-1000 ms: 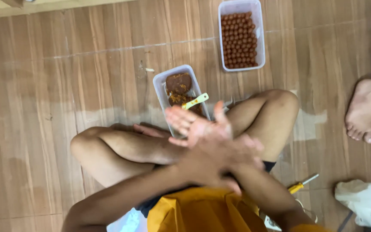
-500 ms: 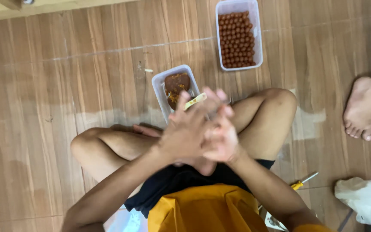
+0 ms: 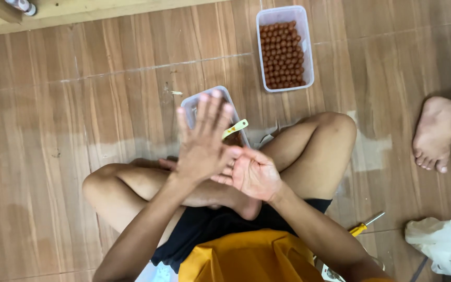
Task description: The person rolls small pieces of brown paste or dough into small round balls by hand.
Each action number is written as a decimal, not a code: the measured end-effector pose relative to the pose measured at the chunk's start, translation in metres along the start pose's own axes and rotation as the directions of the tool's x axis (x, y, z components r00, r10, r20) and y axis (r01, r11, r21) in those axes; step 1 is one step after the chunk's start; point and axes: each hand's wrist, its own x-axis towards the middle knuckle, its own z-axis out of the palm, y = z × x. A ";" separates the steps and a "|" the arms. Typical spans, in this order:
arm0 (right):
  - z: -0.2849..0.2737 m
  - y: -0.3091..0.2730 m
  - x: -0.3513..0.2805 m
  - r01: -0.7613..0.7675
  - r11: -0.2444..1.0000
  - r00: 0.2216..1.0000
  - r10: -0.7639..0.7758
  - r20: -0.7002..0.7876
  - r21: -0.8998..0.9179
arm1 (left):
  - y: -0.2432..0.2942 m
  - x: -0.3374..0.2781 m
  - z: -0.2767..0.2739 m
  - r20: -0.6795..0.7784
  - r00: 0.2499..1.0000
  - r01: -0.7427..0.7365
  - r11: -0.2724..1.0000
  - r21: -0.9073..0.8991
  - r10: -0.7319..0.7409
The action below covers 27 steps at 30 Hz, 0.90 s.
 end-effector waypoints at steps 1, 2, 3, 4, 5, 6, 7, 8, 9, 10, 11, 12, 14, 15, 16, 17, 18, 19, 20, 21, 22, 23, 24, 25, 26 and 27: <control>-0.003 -0.002 -0.001 0.012 0.988 0.994 -0.028 -0.104 -0.155 | -0.009 -0.003 0.002 0.032 0.996 0.090 0.996 -0.020 -0.089; -0.007 -0.004 -0.001 0.005 0.952 0.977 -0.070 -0.203 -0.306 | -0.018 -0.006 0.004 0.065 0.982 0.180 0.983 -0.036 -0.177; -0.003 -0.009 0.002 0.005 0.953 0.976 -0.070 -0.206 -0.302 | -0.032 -0.011 0.006 0.069 0.981 0.182 0.983 -0.038 -0.179; 0.001 -0.015 0.006 -0.003 0.913 0.978 -0.083 -0.191 -0.407 | -0.046 -0.016 0.007 -0.006 0.963 0.269 0.961 -0.064 -0.270; 0.007 -0.022 0.010 -0.010 0.861 0.980 -0.092 -0.176 -0.509 | -0.061 -0.020 0.009 -0.080 0.929 0.352 0.931 -0.099 -0.360; 0.004 -0.030 0.010 -0.012 0.861 0.979 -0.092 -0.180 -0.508 | -0.080 -0.026 0.013 -0.078 0.929 0.354 0.930 -0.101 -0.362; 0.001 -0.040 0.010 -0.007 0.829 0.963 -0.144 -0.226 -0.559 | -0.100 -0.032 0.018 -0.150 0.857 0.400 0.819 -0.411 -0.494; -0.002 -0.050 0.011 -0.006 0.794 0.943 -0.197 -0.267 -0.608 | -0.121 -0.037 0.022 -0.169 0.760 0.369 0.631 -0.683 -0.627; -0.008 -0.065 0.010 -0.008 0.793 0.942 -0.198 -0.271 -0.609 | -0.132 -0.042 0.020 -0.167 0.759 0.369 0.628 -0.686 -0.629; -0.015 -0.080 0.008 -0.009 0.731 0.889 -0.307 -0.341 -0.682 | -0.143 -0.047 0.017 -0.100 0.671 0.375 0.452 -0.809 -0.735; -0.021 -0.096 0.008 -0.023 0.663 0.820 -0.415 -0.393 -0.748 | -0.155 -0.052 0.014 -0.009 0.577 0.354 0.260 -0.899 -0.817; -0.024 -0.112 0.007 -0.025 0.663 0.819 -0.415 -0.396 -0.748 | -0.171 -0.068 0.023 -0.007 0.576 0.354 0.257 -0.899 -0.818; -0.029 -0.146 0.005 -0.063 0.531 0.708 -0.573 -0.413 -0.845 | -0.205 -0.098 0.041 0.170 0.426 0.260 -0.060 -0.964 -0.889; -0.036 -0.164 0.002 -0.067 0.530 0.704 -0.576 -0.416 -0.846 | -0.221 -0.116 0.058 0.176 0.426 0.260 -0.066 -0.963 -0.887; -0.043 -0.182 0.000 -0.031 0.540 0.677 -0.608 -0.415 -0.841 | -0.237 -0.134 0.075 0.236 0.431 0.112 -0.208 -0.972 -0.871; -0.051 -0.200 -0.002 0.005 0.549 0.648 -0.638 -0.415 -0.836 | -0.253 -0.153 0.093 0.293 0.444 -0.037 -0.344 -0.938 -0.847; -0.049 -0.212 -0.002 0.001 0.548 0.643 -0.641 -0.419 -0.836 | -0.253 -0.154 0.095 0.299 0.444 -0.037 -0.351 -0.936 -0.845; -0.048 -0.224 0.000 -0.010 0.530 0.612 -0.667 -0.425 -0.848 | -0.254 -0.155 0.096 0.319 0.452 -0.119 -0.411 -0.904 -0.833; -0.046 -0.236 0.002 -0.023 0.511 0.580 -0.693 -0.428 -0.859 | -0.255 -0.156 0.097 0.338 0.461 -0.200 -0.468 -0.861 -0.820; -0.049 -0.250 0.005 -0.027 0.511 0.578 -0.693 -0.431 -0.859 | -0.253 -0.156 0.097 0.341 0.460 -0.201 -0.471 -0.859 -0.820; -0.051 -0.263 0.007 -0.074 0.463 0.522 -0.737 -0.430 -0.883 | -0.251 -0.154 0.097 0.342 0.453 -0.217 -0.473 -0.854 -0.823; -0.053 -0.277 0.010 -0.124 0.416 0.466 -0.777 -0.423 -0.901 | -0.250 -0.153 0.097 0.342 0.446 -0.231 -0.475 -0.849 -0.827; -0.052 -0.287 0.015 -0.127 0.417 0.464 -0.777 -0.425 -0.900 | -0.247 -0.151 0.095 0.345 0.445 -0.231 -0.477 -0.848 -0.827; -0.050 -0.298 0.021 -0.143 0.392 0.421 -0.807 -0.414 -0.909 | -0.245 -0.148 0.094 0.360 0.434 -0.230 -0.488 -0.842 -0.826; -0.049 -0.308 0.025 -0.160 0.367 0.377 -0.835 -0.401 -0.916 | -0.243 -0.146 0.093 0.375 0.423 -0.230 -0.498 -0.836 -0.825; -0.049 -0.319 0.030 -0.163 0.368 0.375 -0.835 -0.403 -0.915 | -0.243 -0.144 0.092 0.378 0.422 -0.229 -0.500 -0.835 -0.824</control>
